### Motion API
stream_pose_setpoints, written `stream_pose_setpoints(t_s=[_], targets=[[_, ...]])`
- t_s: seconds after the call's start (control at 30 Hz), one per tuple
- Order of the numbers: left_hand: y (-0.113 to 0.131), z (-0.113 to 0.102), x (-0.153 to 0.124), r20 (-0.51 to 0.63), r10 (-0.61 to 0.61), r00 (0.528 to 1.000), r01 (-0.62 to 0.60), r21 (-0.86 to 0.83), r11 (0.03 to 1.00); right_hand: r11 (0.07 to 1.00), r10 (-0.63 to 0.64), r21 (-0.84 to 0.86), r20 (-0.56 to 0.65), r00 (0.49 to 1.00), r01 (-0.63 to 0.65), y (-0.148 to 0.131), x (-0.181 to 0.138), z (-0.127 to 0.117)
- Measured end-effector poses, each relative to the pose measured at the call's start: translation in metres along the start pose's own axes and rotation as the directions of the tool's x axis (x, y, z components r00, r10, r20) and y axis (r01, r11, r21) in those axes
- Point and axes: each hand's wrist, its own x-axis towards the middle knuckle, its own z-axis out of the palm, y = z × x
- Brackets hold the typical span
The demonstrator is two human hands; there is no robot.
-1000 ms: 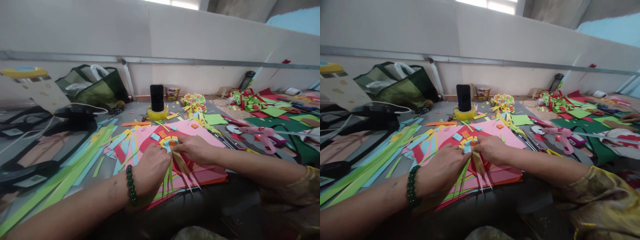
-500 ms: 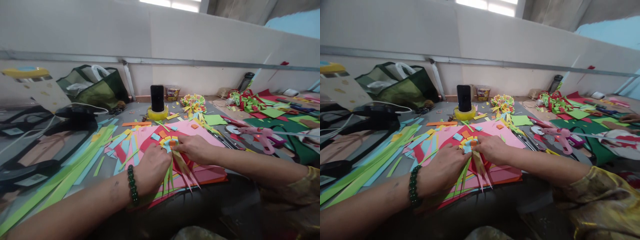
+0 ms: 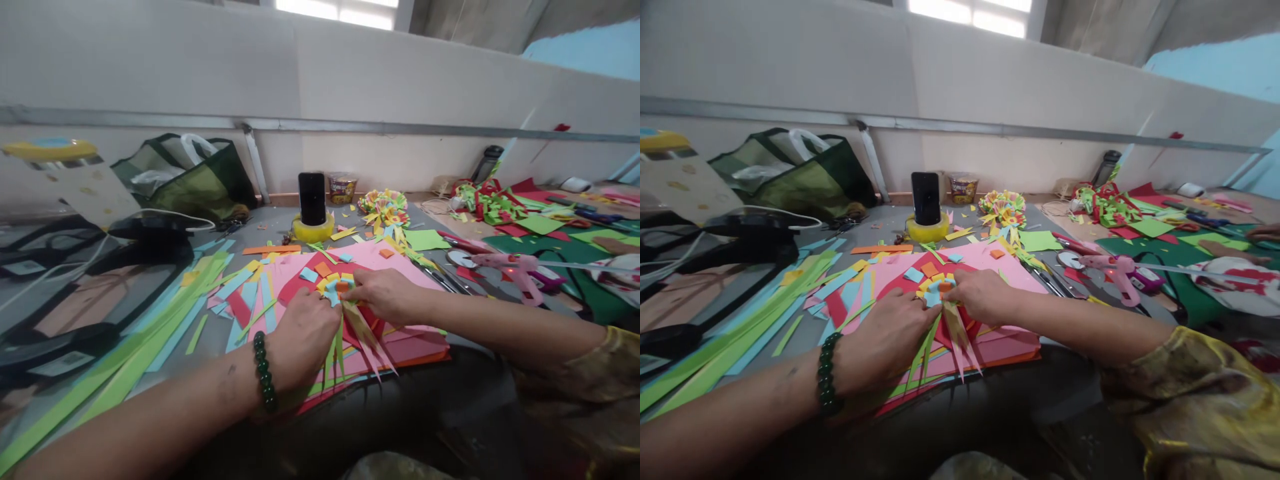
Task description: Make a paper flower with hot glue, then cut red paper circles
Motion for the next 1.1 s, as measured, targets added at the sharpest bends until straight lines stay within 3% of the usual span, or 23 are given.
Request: stream_pose_setpoints(t_s=[0.4,0.57,0.63,0.7,0.77,0.83,0.9,0.97,1.03,1.1], targets=[[0.0,-0.003,-0.001,0.01,-0.011,1.0,0.011,0.005,1.0,0.999,0.031,-0.016,0.032,0.999,-0.03,-0.007,0.002,-0.006],[0.0,-0.003,0.0,0.043,-0.018,0.999,0.018,0.006,1.0,0.999,0.049,-0.022,0.062,0.997,-0.048,-0.023,-0.013,-0.011],[0.001,-0.005,-0.001,0.05,-0.027,0.998,0.026,0.01,1.0,1.0,0.006,0.002,-0.008,1.0,-0.006,-0.036,-0.026,-0.009],[0.003,-0.007,-0.003,0.06,-0.021,0.998,0.019,0.034,0.999,0.997,-0.052,0.041,-0.181,0.982,0.06,-0.05,-0.039,-0.003],[0.003,-0.008,-0.004,0.075,0.004,0.997,-0.007,0.047,0.999,0.988,-0.108,0.058,-0.41,0.906,0.144,-0.059,-0.05,0.009],[0.002,-0.008,-0.005,0.063,0.018,0.998,-0.021,0.032,0.999,0.981,-0.11,0.055,-0.628,0.77,0.185,-0.06,-0.056,0.026],[-0.003,-0.009,-0.006,0.032,0.015,0.999,-0.016,0.008,1.0,0.983,-0.012,0.106,-0.777,0.629,0.15,-0.053,-0.059,0.043],[-0.011,-0.012,-0.006,-0.005,0.019,1.0,-0.019,-0.01,1.0,0.97,0.159,0.232,-0.835,0.527,0.075,-0.04,-0.06,0.058],[-0.021,-0.017,-0.005,-0.047,-0.009,0.999,0.007,-0.037,0.999,0.936,0.298,0.352,-0.821,0.487,0.021,-0.024,-0.059,0.069],[-0.03,-0.023,-0.004,-0.091,-0.093,0.991,0.087,-0.076,0.993,0.901,0.373,0.435,-0.774,0.512,0.001,-0.011,-0.059,0.078]])
